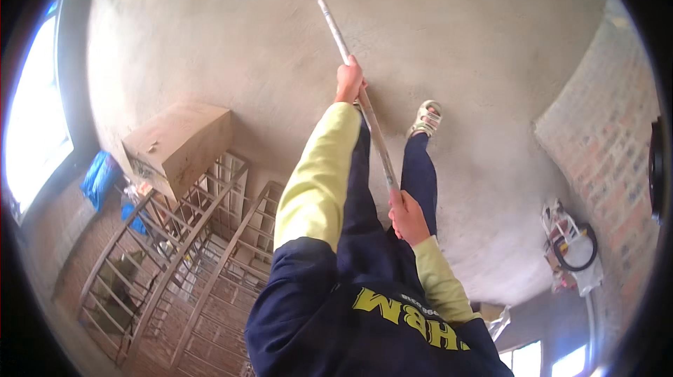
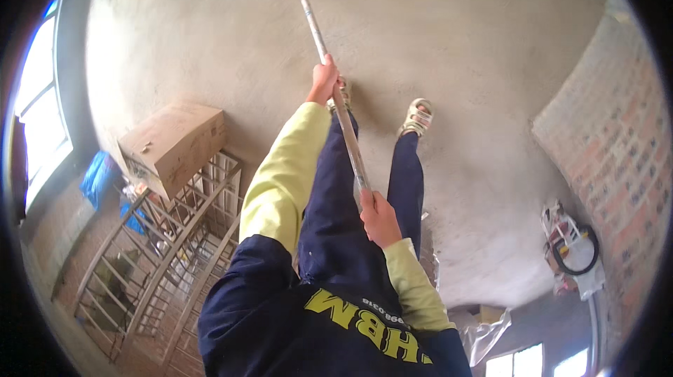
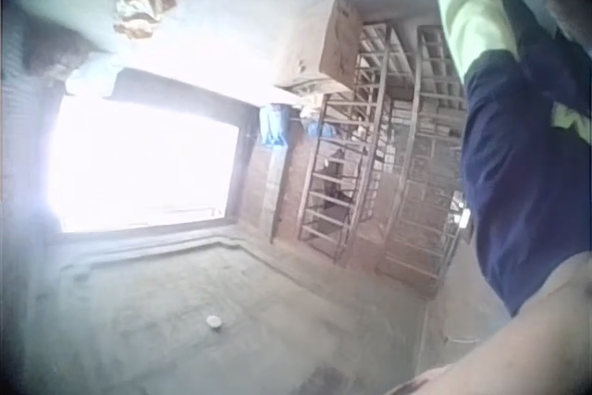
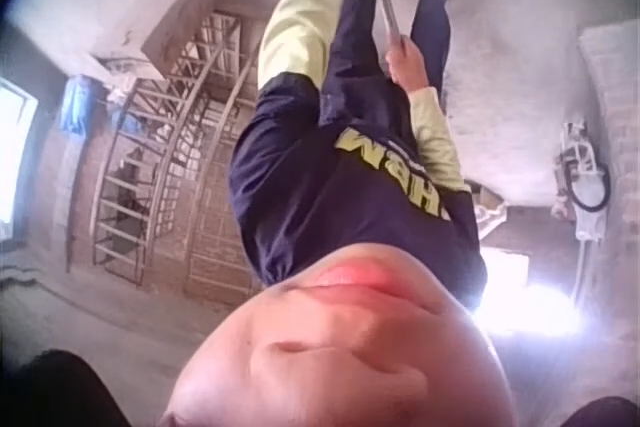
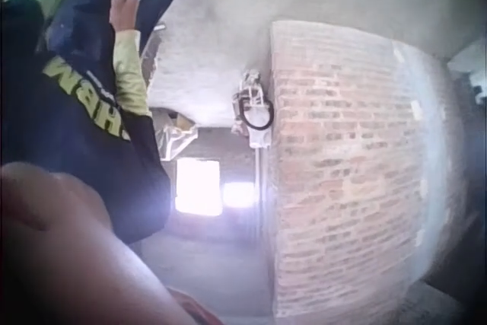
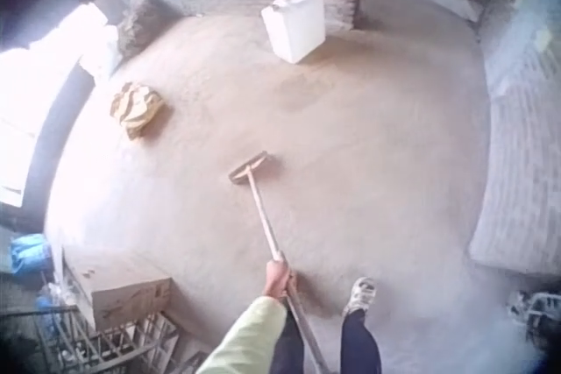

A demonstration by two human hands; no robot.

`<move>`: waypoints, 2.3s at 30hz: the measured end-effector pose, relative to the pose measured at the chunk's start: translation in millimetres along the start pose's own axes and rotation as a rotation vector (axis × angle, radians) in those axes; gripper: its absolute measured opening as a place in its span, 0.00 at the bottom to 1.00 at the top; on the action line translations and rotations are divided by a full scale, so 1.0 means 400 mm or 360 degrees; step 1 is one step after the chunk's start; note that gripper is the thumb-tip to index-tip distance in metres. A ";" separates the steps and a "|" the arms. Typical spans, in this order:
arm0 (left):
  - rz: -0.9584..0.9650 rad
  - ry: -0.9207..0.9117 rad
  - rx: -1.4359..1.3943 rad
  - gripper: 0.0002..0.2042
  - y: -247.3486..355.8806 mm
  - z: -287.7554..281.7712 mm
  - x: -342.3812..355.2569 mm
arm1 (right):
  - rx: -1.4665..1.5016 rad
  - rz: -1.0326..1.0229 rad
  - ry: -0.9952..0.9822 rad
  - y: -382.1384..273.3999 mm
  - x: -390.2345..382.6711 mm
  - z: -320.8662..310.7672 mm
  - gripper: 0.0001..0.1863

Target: Sweep the concrete floor using a push broom in an unfinished building.

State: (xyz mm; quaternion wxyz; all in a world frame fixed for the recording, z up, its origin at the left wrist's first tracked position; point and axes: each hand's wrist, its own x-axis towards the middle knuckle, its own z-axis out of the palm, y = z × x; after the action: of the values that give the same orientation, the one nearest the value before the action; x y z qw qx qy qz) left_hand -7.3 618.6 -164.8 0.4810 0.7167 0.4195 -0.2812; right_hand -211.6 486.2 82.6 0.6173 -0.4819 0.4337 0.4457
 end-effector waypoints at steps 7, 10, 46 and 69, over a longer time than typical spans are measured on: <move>-0.0229 -0.0349 0.0126 0.25 -0.311 0.155 -0.470 | -0.0294 -0.0071 0.0319 0.374 -0.353 -0.151 0.15; -0.0331 -0.0312 0.0401 0.25 -0.230 0.213 -0.484 | -0.0108 0.0156 0.0377 0.401 -0.287 -0.158 0.16; 0.0220 0.0366 -0.0232 0.26 0.822 0.315 0.340 | -0.1051 -0.0335 0.0147 -0.941 0.239 -0.291 0.23; -0.0854 -0.0187 -0.1132 0.24 0.909 0.684 -0.136 | -0.2418 0.0226 0.0462 -1.314 -0.199 -0.761 0.21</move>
State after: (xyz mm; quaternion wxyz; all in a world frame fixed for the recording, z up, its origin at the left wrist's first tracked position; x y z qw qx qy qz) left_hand 283.0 280.1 -60.0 0.6305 0.3553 0.6332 -0.2745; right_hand 246.9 104.2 220.3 0.0244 -0.7975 0.1155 0.5917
